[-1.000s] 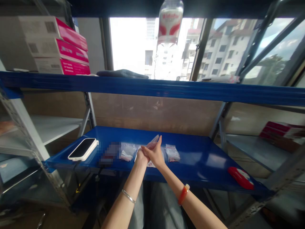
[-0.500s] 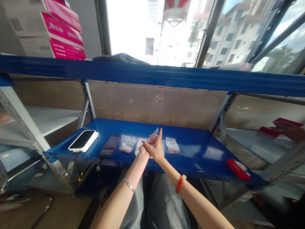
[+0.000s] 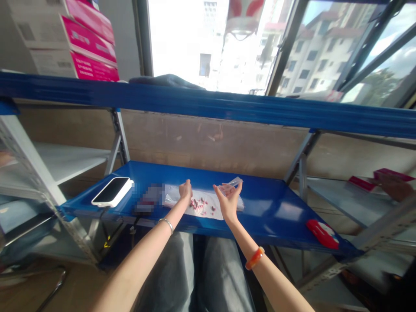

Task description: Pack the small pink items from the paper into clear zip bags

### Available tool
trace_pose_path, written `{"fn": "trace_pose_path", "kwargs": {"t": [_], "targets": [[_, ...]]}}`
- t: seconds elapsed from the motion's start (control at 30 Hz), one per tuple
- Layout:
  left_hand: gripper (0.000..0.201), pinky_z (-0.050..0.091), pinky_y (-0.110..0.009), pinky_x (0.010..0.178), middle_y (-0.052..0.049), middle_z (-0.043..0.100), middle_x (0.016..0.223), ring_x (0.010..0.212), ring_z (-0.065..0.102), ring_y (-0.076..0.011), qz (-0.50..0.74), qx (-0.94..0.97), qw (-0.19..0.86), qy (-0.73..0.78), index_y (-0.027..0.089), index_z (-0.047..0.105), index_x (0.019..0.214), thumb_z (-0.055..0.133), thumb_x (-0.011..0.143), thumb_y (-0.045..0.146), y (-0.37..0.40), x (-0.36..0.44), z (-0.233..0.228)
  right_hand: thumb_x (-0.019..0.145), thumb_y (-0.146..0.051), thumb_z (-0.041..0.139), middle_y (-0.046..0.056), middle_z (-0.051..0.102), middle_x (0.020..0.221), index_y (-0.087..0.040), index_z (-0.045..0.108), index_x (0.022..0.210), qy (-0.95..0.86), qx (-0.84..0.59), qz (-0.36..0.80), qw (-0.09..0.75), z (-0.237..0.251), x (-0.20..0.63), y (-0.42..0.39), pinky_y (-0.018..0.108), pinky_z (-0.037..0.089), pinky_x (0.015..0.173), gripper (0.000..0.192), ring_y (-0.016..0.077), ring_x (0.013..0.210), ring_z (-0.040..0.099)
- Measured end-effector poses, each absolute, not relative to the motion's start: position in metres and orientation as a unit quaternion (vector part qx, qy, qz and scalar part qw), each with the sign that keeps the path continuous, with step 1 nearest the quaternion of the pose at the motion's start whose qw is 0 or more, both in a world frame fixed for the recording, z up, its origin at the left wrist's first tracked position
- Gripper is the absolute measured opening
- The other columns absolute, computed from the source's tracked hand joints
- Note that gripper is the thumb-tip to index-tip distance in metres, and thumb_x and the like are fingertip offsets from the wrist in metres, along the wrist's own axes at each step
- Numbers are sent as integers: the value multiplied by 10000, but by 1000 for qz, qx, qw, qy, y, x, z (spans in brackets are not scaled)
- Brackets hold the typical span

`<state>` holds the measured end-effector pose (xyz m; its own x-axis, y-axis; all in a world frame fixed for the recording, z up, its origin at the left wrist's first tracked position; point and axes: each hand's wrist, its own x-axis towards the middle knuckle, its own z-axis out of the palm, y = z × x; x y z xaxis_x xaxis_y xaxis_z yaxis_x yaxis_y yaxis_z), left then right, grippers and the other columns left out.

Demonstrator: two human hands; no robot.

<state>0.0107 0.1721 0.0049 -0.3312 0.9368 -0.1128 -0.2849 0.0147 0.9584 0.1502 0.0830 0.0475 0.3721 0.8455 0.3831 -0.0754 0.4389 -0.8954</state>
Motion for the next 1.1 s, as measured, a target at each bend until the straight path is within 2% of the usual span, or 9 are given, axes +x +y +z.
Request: {"fn": "trace_pose_path", "kwargs": {"t": [0.1,0.17,0.27,0.47,0.6,0.87,1.0,1.1], "targets": [[367,281,-227,462,43,399,459,466,403,-91,624,368,433,537,169,453,524,506,843,341,180,15,3,650,-390,731,127,522,1155,-212,-69,1424,-458,-431,325,706,39,153,83,392,408,952,1127,208,973,567],[425,226,-238,445,59,310,393,420,325,-80,614,402,415,537,188,369,454,528,817,341,185,19,1,643,-384,735,131,518,1162,-213,-56,1420,-459,-433,331,701,35,156,83,405,405,956,1122,214,971,570],[450,197,-242,430,67,279,350,377,271,-73,590,442,413,535,197,347,427,532,801,366,192,22,-4,635,-375,738,133,511,1182,-228,-30,1411,-456,-438,348,692,33,161,83,415,408,952,1100,220,984,568],[448,223,-224,404,56,323,320,321,307,-75,550,473,432,535,192,407,423,516,795,417,194,23,-15,661,-348,684,91,566,1073,-194,97,1405,-441,-455,339,695,25,170,87,364,437,878,960,195,912,568],[450,273,-209,396,24,421,350,316,388,-84,537,473,451,533,179,473,452,470,813,447,190,24,-14,658,-310,635,54,600,989,-184,201,1385,-404,-472,344,704,10,173,97,348,439,843,856,186,880,575],[484,385,-235,450,-49,542,416,381,514,-126,511,465,514,509,151,537,437,415,838,393,186,18,-2,563,-160,558,-36,622,838,-241,346,1272,-296,-452,469,699,6,175,109,311,480,797,744,170,877,630],[469,390,-237,492,-37,543,427,401,502,-111,544,453,492,506,154,537,437,451,831,393,183,17,5,543,-131,563,-27,641,795,-231,450,1158,-294,-421,520,683,16,174,104,326,497,771,633,191,874,641],[394,413,-238,556,-34,596,508,476,537,-111,572,446,477,497,153,572,507,532,789,425,178,19,17,535,-103,598,6,669,818,-208,512,1071,-321,-384,583,640,26,171,96,320,495,777,553,204,893,645]]}}
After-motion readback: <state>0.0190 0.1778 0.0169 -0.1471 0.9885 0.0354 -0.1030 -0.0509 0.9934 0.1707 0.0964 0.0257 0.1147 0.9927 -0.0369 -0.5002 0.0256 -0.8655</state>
